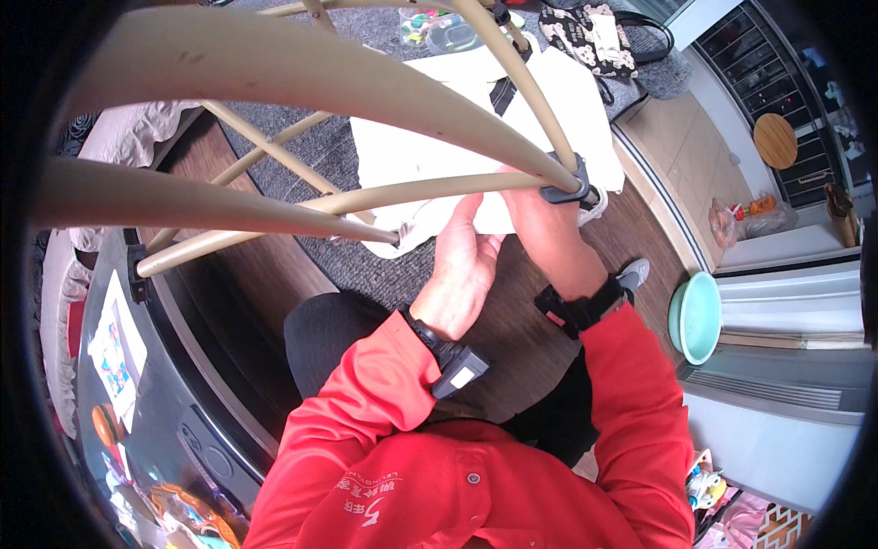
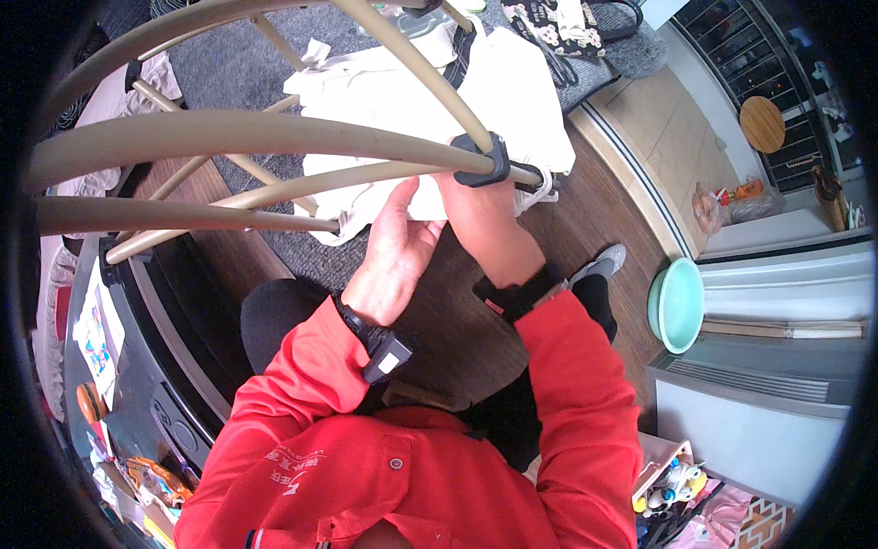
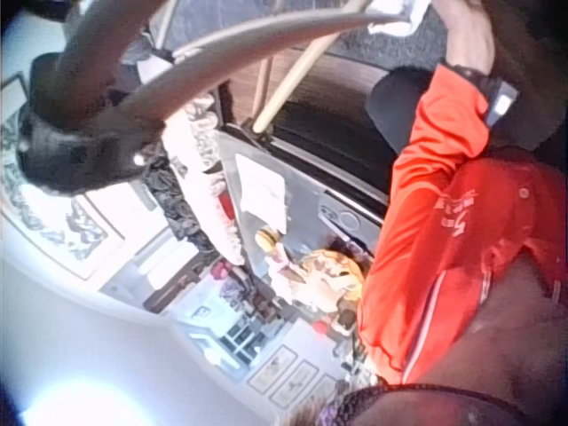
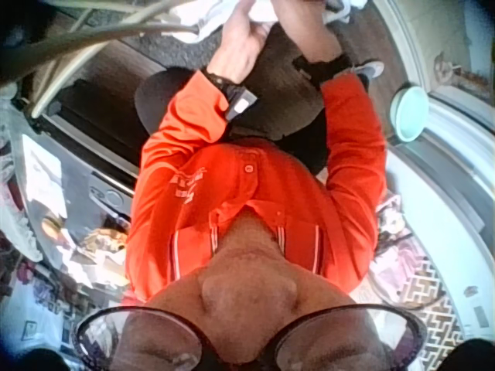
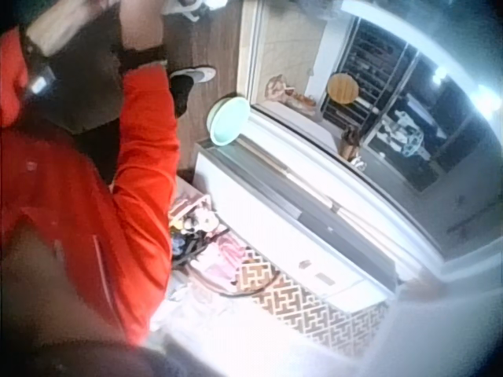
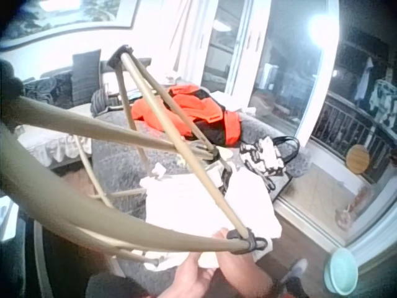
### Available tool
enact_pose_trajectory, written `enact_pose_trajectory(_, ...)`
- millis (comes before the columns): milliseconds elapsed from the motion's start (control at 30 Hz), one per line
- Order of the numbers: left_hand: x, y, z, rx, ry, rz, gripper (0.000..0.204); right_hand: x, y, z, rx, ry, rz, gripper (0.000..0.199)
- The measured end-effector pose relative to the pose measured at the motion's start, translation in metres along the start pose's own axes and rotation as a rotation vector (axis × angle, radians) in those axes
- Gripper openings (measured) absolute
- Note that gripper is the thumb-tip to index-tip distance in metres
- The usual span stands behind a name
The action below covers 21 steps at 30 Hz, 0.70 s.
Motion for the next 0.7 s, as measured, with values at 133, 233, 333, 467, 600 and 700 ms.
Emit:
enact_pose_trajectory(133, -0.001, -0.001, -0.002, 0.004, -0.009, 0.019, 0.025, 0.040, 0.039, 0.021, -0.022, 0.043, -0.038, 0.025)
enact_pose_trajectory(233, -0.003, -0.001, -0.003, 0.026, -0.024, -0.014, 0.024, 0.085, 0.064, 0.033, -0.161, 0.100, -0.124, 0.026)
enact_pose_trajectory(333, -0.001, 0.002, -0.007, 0.016, -0.073, -0.071, 0.023, 0.133, 0.039, 0.024, -0.389, -0.093, 0.032, 0.021)
enact_pose_trajectory(467, 0.006, 0.003, -0.007, -0.016, -0.066, -0.112, 0.025, 0.162, -0.039, -0.019, -0.746, -0.589, 0.166, 0.018)
enact_pose_trajectory(600, 0.015, 0.004, -0.007, -0.078, -0.072, -0.117, 0.022, 0.142, -0.081, -0.033, -0.994, -0.721, 0.028, 0.021)
enact_pose_trajectory(700, 0.018, 0.004, -0.006, -0.128, -0.062, -0.125, 0.022, 0.126, -0.092, -0.040, -1.262, -0.833, -0.202, 0.022)
Point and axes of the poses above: each hand's wrist, its own x-axis away from the middle knuckle, its own y-axis out of the back of the hand, z = x × y, the point moved 10 cm from there along -x, towards the middle knuckle, and after that the axes turned 2 degrees about -z, right-handed, at the moved point
